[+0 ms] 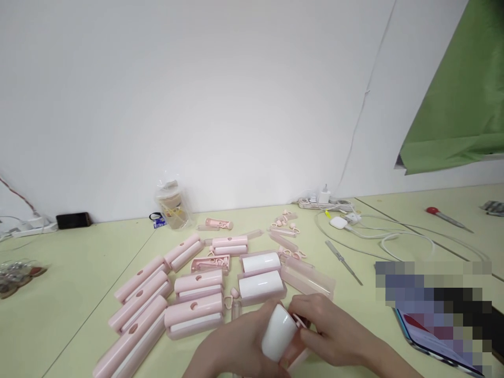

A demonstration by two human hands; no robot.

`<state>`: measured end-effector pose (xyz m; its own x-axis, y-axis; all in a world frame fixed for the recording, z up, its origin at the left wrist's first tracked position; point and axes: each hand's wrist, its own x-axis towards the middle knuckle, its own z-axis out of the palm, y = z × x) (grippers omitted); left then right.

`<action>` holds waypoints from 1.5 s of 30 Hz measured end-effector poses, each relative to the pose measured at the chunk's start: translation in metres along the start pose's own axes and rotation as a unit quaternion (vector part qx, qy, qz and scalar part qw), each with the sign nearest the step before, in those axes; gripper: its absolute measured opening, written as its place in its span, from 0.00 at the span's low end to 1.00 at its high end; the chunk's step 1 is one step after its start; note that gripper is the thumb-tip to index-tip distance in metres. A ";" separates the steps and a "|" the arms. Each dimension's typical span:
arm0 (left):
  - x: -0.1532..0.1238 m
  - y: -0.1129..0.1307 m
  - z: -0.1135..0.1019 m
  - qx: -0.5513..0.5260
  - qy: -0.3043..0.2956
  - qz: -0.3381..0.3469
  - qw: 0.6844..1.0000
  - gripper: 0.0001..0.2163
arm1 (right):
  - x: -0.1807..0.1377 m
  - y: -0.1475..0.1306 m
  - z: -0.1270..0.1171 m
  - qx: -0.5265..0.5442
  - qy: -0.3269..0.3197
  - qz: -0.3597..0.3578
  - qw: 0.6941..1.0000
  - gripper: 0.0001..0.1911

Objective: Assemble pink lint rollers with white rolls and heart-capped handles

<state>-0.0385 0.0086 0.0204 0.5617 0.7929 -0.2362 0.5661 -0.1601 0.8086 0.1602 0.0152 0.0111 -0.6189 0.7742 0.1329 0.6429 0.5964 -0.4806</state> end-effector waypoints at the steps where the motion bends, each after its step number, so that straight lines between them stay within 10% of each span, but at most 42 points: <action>1: 0.001 0.000 0.000 0.005 -0.007 -0.002 1.000 0.25 | 0.000 0.001 0.000 0.011 -0.001 0.001 1.000 0.07; 18: 0.004 0.003 0.006 0.027 -0.016 0.029 0.999 0.28 | -0.002 0.009 -0.008 0.141 -0.042 0.118 0.982 0.10; 24: 0.012 0.006 0.013 -0.056 0.065 0.075 0.994 0.30 | -0.003 0.017 -0.028 0.267 -0.034 0.103 0.958 0.15; 35: 0.027 0.000 0.037 -0.197 0.308 0.082 0.927 0.37 | 0.009 0.010 0.008 0.523 0.043 0.089 0.847 0.12; 45: 0.027 -0.008 0.047 -0.177 0.200 0.136 0.954 0.28 | 0.003 0.044 -0.030 0.190 0.287 0.203 0.917 0.19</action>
<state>0.0003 0.0038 -0.0177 0.3429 0.9228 0.1759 0.1531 -0.2396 0.9587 0.2004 0.0506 0.0163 0.0456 0.9650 0.2584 0.4968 0.2025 -0.8439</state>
